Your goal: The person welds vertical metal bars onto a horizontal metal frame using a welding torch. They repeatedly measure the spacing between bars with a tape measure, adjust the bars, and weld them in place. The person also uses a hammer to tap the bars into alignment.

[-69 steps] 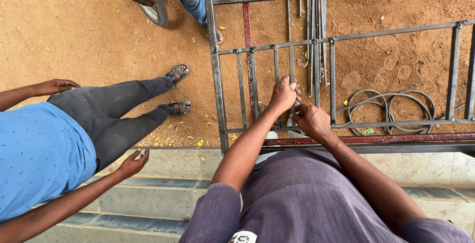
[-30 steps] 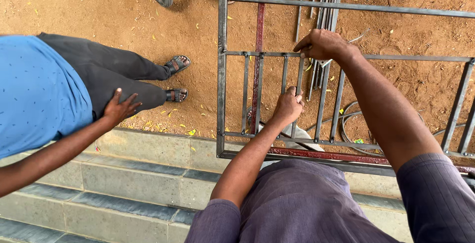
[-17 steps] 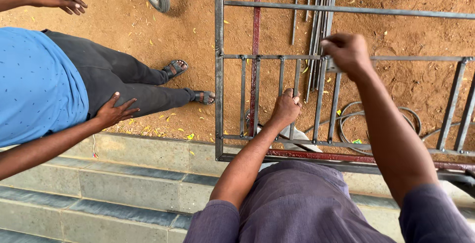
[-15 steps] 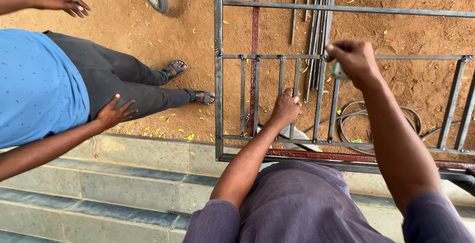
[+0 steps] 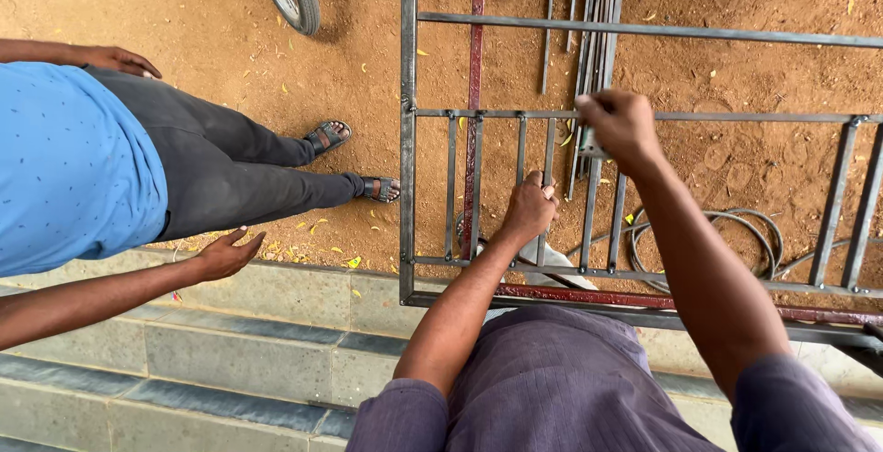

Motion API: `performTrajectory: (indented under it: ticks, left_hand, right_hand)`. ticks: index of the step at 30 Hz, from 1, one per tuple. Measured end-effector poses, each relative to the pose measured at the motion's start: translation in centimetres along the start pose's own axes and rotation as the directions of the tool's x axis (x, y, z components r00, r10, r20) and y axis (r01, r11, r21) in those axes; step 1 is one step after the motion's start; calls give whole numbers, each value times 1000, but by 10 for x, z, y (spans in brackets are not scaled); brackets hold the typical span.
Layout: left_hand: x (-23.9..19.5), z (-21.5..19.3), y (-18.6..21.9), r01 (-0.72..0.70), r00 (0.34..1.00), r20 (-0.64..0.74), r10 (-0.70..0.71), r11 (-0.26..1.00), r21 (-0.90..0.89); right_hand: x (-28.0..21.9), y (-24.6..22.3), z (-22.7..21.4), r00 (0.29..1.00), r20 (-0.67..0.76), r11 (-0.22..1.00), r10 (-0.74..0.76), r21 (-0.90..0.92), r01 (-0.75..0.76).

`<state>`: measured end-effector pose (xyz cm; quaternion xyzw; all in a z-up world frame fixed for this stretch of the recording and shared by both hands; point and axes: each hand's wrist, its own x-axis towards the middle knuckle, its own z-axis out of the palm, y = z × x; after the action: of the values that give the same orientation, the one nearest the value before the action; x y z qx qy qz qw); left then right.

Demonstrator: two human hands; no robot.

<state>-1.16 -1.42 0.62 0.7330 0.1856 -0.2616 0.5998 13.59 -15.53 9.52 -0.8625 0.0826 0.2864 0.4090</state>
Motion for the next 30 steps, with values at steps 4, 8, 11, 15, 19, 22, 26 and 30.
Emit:
performTrajectory:
  ticks: [4,8,11,15,19,22,26,30]
  left_hand:
    - [3,2,-7,-2,1000,1,2,999,-35]
    - [8,8,-6,10,1000,-14,-9,999,31]
    - [4,7,-4,14,1000,-8,-15,998,-65]
    - [0,5,0,26,1000,8,-26,998,-56]
    - [1,4,3,29,1000,-2,-30,998,-57]
    - [1,3,4,32,999,-4,-32,998,-48]
    - [2,1,6,101,995,-6,-102,995,-15]
    - [2,5,1,53,998,-36,-55,998,-46]
  right_hand:
    - [-56,-9,-18,964,204,591,172,761,-266]
    - [-146,-37,-51,955,297,577,0,780,-243]
    - [-207,-62,-78,853,190,430,-486,902,45]
    - [-279,-82,-97,785,140,294,-604,954,56]
    - [-291,-97,-99,576,168,220,-800,975,22]
    - [-285,-106,-96,475,196,213,-858,977,-17]
    - [-288,-107,-98,501,228,241,-835,970,-38]
    - [-283,-106,-105,456,245,270,-856,963,-9]
